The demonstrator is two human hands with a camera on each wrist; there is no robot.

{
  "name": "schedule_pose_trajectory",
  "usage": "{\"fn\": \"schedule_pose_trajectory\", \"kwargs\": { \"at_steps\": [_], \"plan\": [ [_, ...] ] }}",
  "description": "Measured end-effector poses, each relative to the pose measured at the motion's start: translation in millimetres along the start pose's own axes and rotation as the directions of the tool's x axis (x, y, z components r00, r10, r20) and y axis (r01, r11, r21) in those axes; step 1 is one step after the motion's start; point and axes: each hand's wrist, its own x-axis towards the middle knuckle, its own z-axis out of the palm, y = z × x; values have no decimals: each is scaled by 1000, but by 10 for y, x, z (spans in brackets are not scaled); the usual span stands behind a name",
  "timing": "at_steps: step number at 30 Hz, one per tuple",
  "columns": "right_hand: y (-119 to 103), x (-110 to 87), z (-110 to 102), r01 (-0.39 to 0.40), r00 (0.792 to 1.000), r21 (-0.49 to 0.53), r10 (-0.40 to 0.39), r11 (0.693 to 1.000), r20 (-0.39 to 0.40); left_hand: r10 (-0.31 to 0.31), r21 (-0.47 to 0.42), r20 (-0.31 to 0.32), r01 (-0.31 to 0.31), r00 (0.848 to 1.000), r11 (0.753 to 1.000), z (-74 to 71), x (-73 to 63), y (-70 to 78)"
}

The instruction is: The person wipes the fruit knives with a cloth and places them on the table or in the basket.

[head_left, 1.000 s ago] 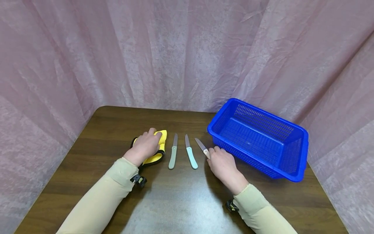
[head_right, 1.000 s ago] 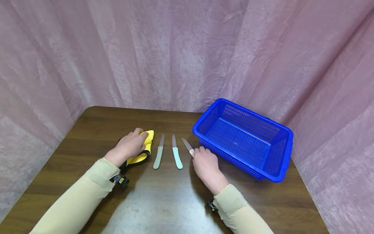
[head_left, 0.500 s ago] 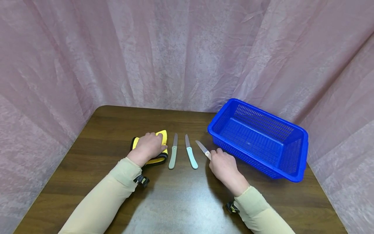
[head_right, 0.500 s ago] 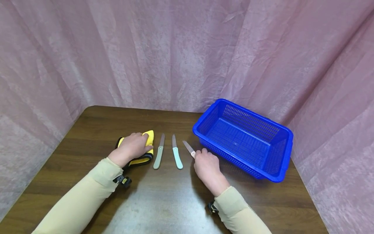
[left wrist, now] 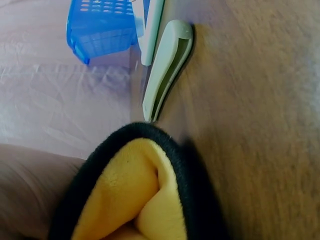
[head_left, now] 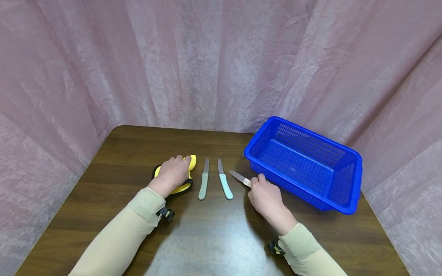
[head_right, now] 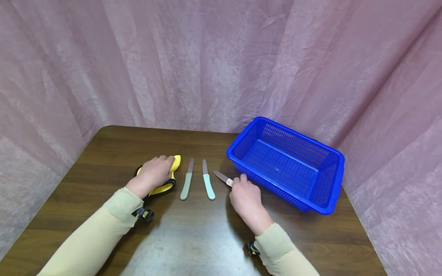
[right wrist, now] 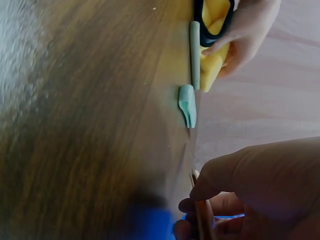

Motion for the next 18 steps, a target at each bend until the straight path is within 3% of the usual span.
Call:
{"fn": "schedule_pose_trajectory", "kwargs": {
  "at_steps": [2, 8, 11, 15, 18],
  "plan": [
    [-7, 1, -25, -7, 1000, 8, 7, 1000, 3, 8, -8, -22, -8, 1000, 1000, 25, 2, -25],
    [-217, -12, -454, -42, 999, 68, 40, 997, 34, 9, -58, -92, -14, 996, 998, 58, -21, -109],
    [-185, -31, -457, -19, 1000, 81, 19, 997, -8, 16, -82, -135, -28, 991, 996, 28, -54, -127],
    [-146, -39, -471, -2, 999, 97, 7, 995, -46, 43, -97, -225, -66, 974, 993, -45, -95, -111],
    [-199, -33, -619, -19, 999, 116, 23, 993, -35, 52, -101, -293, -85, 955, 991, -102, -115, -84]
  ]
}}
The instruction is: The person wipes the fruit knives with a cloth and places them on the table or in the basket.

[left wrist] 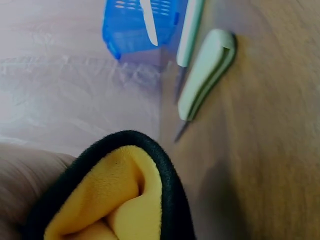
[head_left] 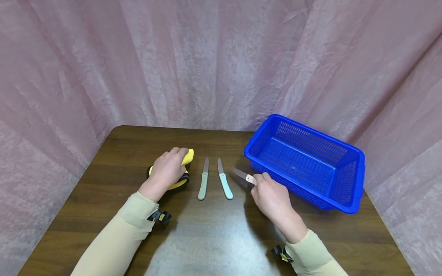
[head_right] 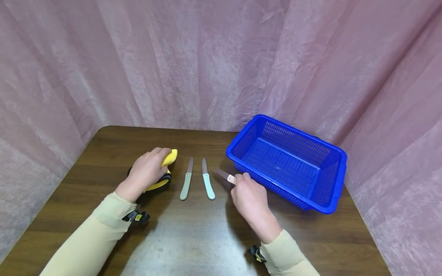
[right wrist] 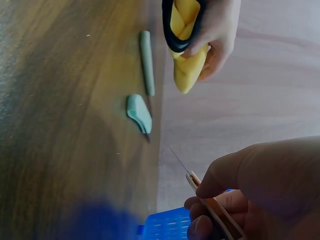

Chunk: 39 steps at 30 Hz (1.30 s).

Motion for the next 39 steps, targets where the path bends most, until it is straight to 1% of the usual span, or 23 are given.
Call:
{"fn": "schedule_pose_trajectory", "kwargs": {
  "at_steps": [1, 2, 5, 8, 11, 13, 18, 19, 23, 31, 39],
  "plan": [
    [-14, 4, -30, -5, 1000, 0, 5, 1000, 3, 3, -3, -19, -3, 1000, 1000, -16, -3, 8],
    [-71, 14, -115, -15, 1000, 7, 15, 1000, 14, 5, -8, -34, -5, 999, 1000, -32, -7, 18],
    [-114, 27, -189, -36, 999, 7, 36, 999, 23, 12, -22, -72, -14, 997, 1000, -85, -15, 58],
    [-144, 46, -235, -53, 998, 21, 53, 998, 28, 20, -45, -95, -24, 995, 999, -148, -33, 120],
    [-141, 68, -264, -55, 998, 38, 55, 998, 16, 35, -68, -113, -43, 993, 997, -211, -47, 199],
    [-115, 81, -258, -45, 999, 45, 46, 998, -8, 49, -80, -124, -59, 991, 995, -248, -56, 255],
    [-129, 122, -331, -53, 998, 58, 54, 997, -15, 77, -105, -137, -92, 988, 990, -341, -67, 412],
    [-152, 134, -370, -63, 998, 62, 64, 996, -3, 81, -108, -138, -96, 987, 989, -360, -65, 445],
    [-164, 173, -423, -54, 998, 64, 55, 997, -23, 90, -119, -149, -108, 985, 987, -437, -42, 572],
    [-206, 227, -482, -40, 999, 75, 42, 996, -33, 139, -114, -194, -163, 971, 980, -571, -39, 788],
    [-334, 296, -561, -42, 998, 82, 46, 996, -49, 200, -87, -245, -227, 949, 970, -649, -83, 919]
  ]
}}
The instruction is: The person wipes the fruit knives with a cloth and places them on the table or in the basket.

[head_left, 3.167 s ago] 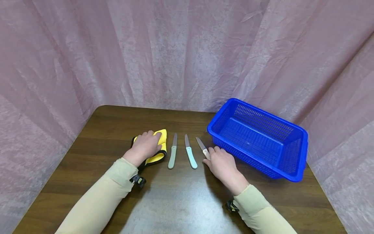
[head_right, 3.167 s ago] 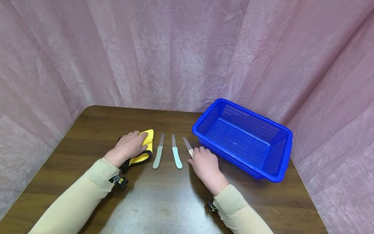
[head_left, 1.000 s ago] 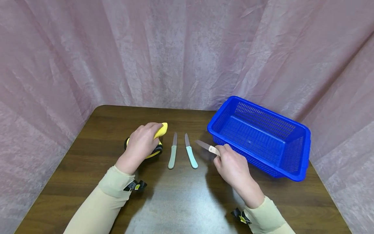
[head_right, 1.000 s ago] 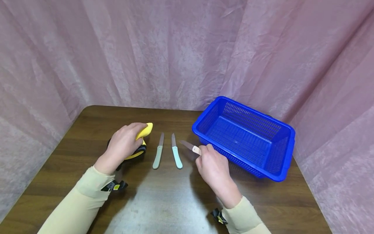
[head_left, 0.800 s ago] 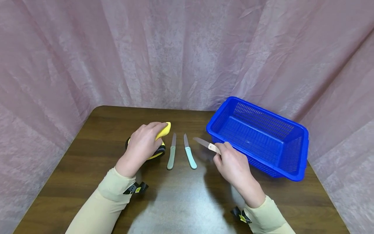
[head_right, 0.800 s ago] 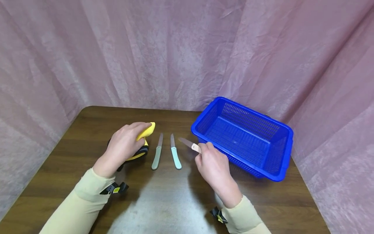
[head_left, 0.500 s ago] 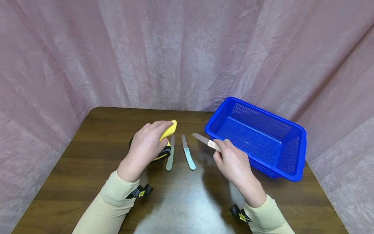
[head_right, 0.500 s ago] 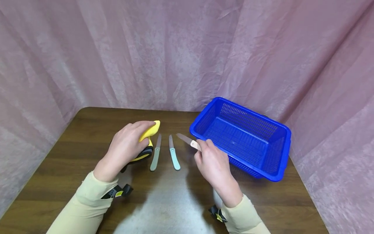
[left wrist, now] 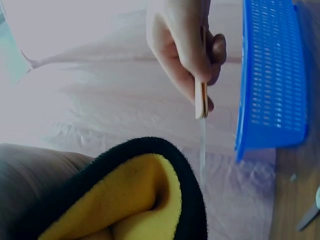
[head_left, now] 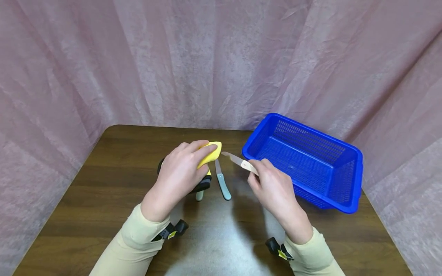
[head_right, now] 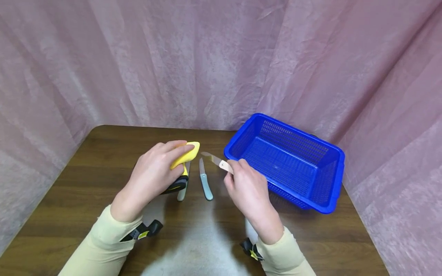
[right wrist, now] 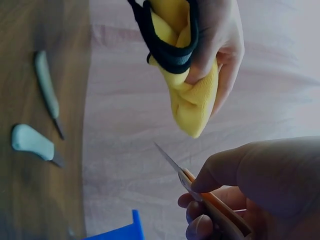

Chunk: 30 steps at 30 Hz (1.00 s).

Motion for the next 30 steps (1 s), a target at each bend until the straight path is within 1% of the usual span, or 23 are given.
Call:
{"fn": "schedule_pose_trajectory", "kwargs": {
  "at_steps": [4, 7, 11, 15, 18, 25, 30],
  "plan": [
    [-63, 28, -18, 6, 1000, 9, -6, 1000, -4, 26, 2, -14, -26, 1000, 1000, -8, 5, 62],
    [-91, 38, -46, 13, 1000, 10, -13, 1000, -12, 61, 9, -31, -60, 998, 998, -5, 9, 103],
    [-109, 32, -92, 17, 1000, 15, -16, 1000, -26, 138, 40, -43, -136, 990, 990, -4, 3, 154],
    [-121, 10, -130, 28, 999, 27, -28, 999, -24, 203, 58, -27, -201, 979, 978, -14, -24, 204],
    [-139, -2, -154, 38, 999, 37, -37, 999, -19, 217, 58, -18, -215, 976, 975, -29, -47, 233],
    [-166, -28, -165, 53, 998, 44, -52, 998, -20, 240, 67, -23, -238, 970, 969, -28, -68, 295],
    [-174, -40, -160, 66, 997, 44, -65, 997, -29, 259, 90, -21, -256, 966, 962, -14, -69, 338]
  ]
}}
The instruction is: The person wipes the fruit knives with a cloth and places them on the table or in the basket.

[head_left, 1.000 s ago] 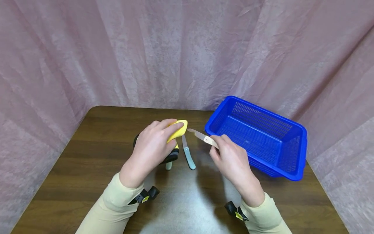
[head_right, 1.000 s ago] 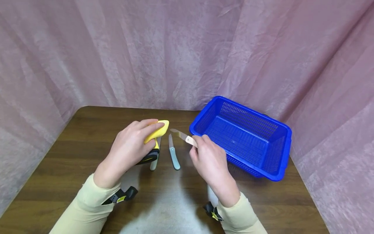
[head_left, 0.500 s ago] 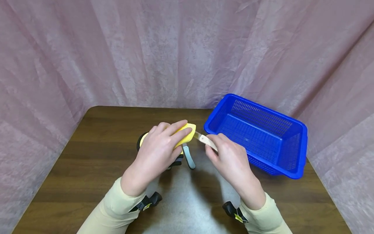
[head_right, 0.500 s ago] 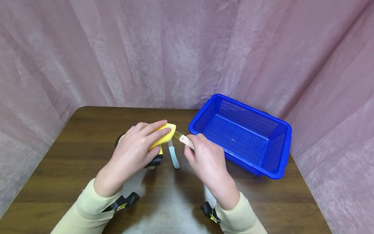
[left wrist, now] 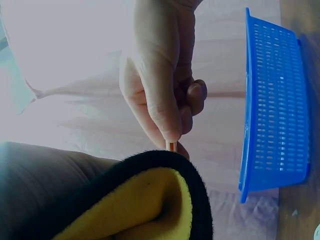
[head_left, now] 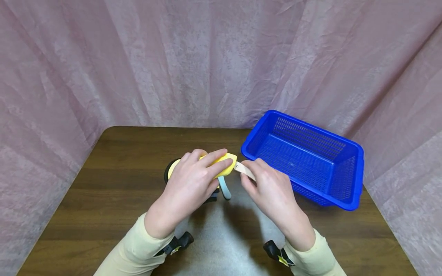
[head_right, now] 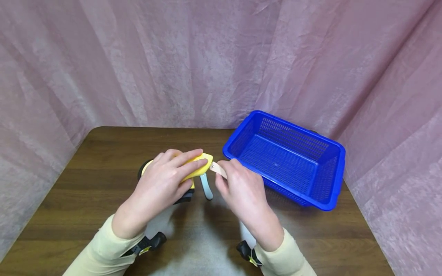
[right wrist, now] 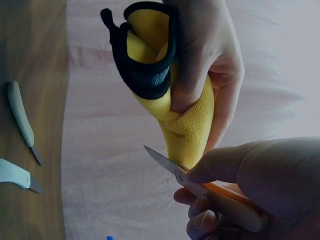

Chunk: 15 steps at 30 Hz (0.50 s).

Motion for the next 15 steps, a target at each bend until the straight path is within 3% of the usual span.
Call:
{"fn": "schedule_pose_trajectory", "kwargs": {
  "at_steps": [15],
  "plan": [
    [-14, -5, -7, 14, 1000, 5, -14, 1000, 6, 18, 54, 8, -18, 1000, 998, 4, -14, -12]
  ]
}}
